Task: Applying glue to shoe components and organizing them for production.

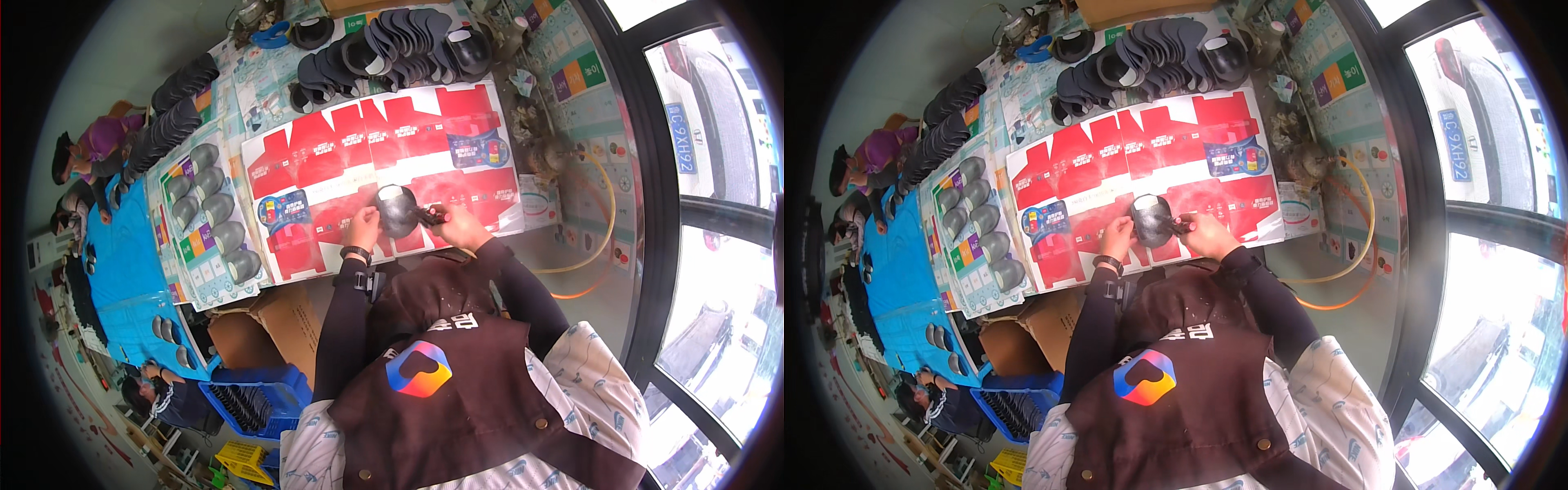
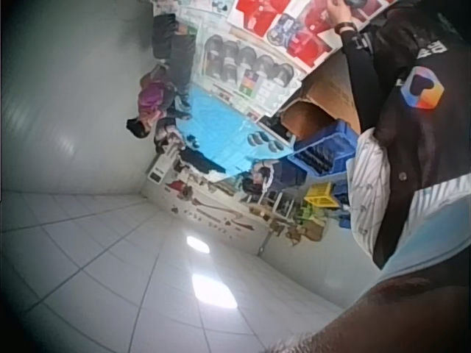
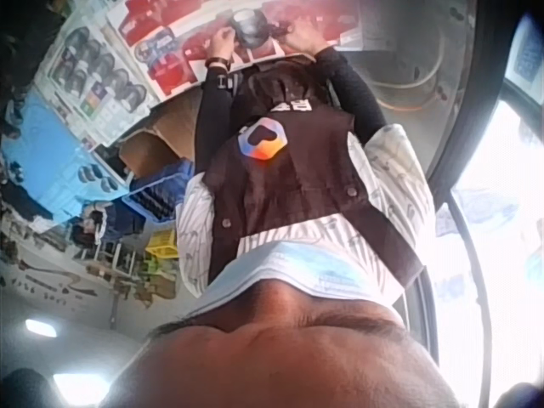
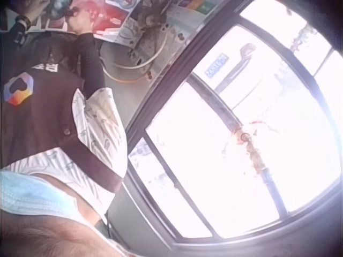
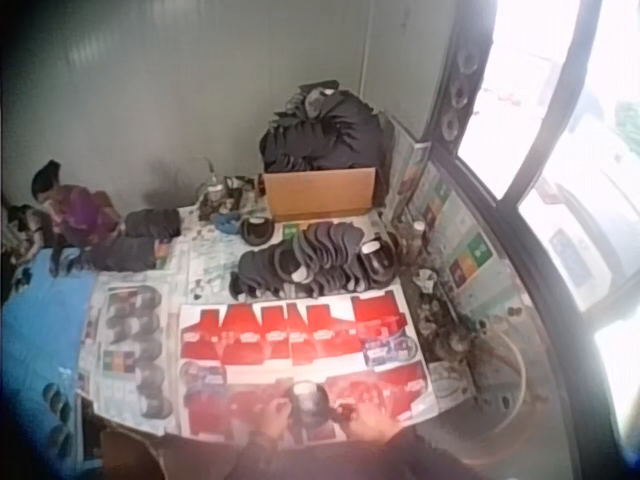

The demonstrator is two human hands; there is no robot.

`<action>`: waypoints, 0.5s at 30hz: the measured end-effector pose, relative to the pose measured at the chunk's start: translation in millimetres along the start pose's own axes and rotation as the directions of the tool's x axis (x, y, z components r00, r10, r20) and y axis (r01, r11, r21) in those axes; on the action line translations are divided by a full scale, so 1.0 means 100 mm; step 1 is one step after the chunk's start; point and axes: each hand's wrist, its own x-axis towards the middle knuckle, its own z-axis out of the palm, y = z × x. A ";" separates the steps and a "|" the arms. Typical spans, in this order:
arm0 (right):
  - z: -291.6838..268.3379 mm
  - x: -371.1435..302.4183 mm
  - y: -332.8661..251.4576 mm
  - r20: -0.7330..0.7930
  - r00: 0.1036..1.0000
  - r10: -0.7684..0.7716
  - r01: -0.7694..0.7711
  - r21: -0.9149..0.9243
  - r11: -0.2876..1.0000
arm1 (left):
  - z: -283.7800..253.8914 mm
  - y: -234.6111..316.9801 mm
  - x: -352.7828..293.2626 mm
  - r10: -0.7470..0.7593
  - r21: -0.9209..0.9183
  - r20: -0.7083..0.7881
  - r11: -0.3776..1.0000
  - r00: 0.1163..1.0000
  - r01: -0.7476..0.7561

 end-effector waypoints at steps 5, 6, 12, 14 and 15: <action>-0.04 -0.12 -0.19 0.188 0.981 0.053 -0.029 -0.128 0.991 | 0.01 0.10 -0.07 -0.013 0.039 0.010 0.999 1.000 0.012; -0.05 -0.12 -0.17 0.188 0.981 0.052 -0.028 -0.129 0.991 | 0.02 0.12 -0.09 -0.012 0.039 0.011 0.999 1.000 0.011; -0.20 -0.01 -0.13 -0.076 0.995 -0.060 0.035 -0.290 0.956 | 0.13 0.21 -0.14 0.048 0.081 -0.011 0.996 0.999 -0.047; -0.21 -0.03 -0.25 -0.116 0.988 -0.098 0.066 -0.254 0.965 | 0.14 0.22 -0.13 0.088 0.117 -0.003 0.989 0.996 -0.087; -0.21 -0.03 -0.26 -0.118 0.988 -0.095 0.062 -0.260 0.964 | 0.16 0.23 -0.13 0.087 0.114 -0.003 0.990 0.996 -0.086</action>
